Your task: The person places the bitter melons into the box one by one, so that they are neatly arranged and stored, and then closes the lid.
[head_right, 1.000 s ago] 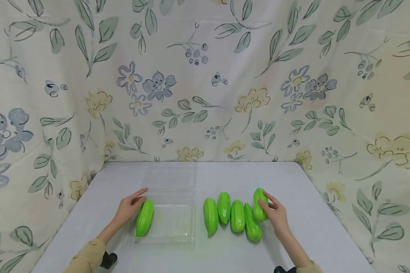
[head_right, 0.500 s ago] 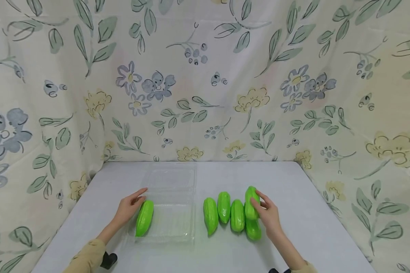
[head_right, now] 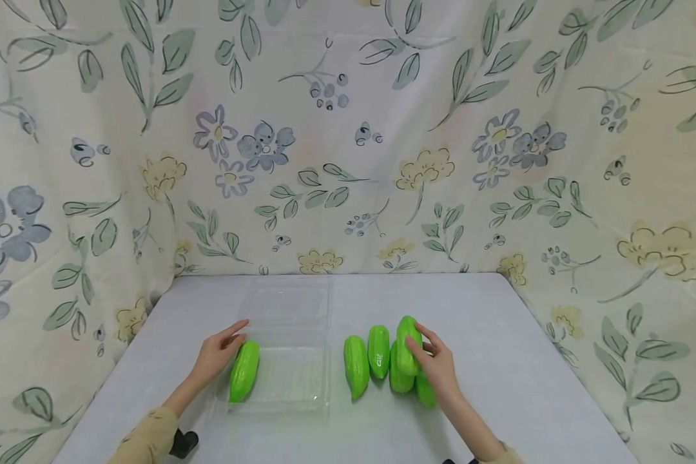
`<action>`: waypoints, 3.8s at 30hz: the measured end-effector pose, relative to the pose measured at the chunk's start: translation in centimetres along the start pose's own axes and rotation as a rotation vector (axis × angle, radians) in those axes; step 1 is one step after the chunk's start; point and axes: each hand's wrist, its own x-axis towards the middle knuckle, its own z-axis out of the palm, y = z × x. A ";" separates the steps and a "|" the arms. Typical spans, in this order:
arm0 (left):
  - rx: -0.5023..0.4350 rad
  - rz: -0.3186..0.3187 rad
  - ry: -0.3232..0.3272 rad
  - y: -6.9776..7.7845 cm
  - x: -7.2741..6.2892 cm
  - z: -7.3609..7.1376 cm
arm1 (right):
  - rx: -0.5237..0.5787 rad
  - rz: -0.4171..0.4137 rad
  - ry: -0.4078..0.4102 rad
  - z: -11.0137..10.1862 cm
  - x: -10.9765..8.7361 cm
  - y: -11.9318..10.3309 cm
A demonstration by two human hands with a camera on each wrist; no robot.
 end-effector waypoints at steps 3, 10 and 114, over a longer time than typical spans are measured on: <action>0.003 0.004 0.000 0.0 0.0 0.0 | 0.009 -0.006 -0.005 0.6 -0.1 -0.3; -0.001 -0.007 -0.005 0.0 0.0 0.1 | 0.033 0.001 -0.008 1.6 -0.2 -0.5; 0.025 -0.026 -0.007 0.5 0.4 0.1 | 0.301 -0.107 -0.311 17.5 -2.1 -4.9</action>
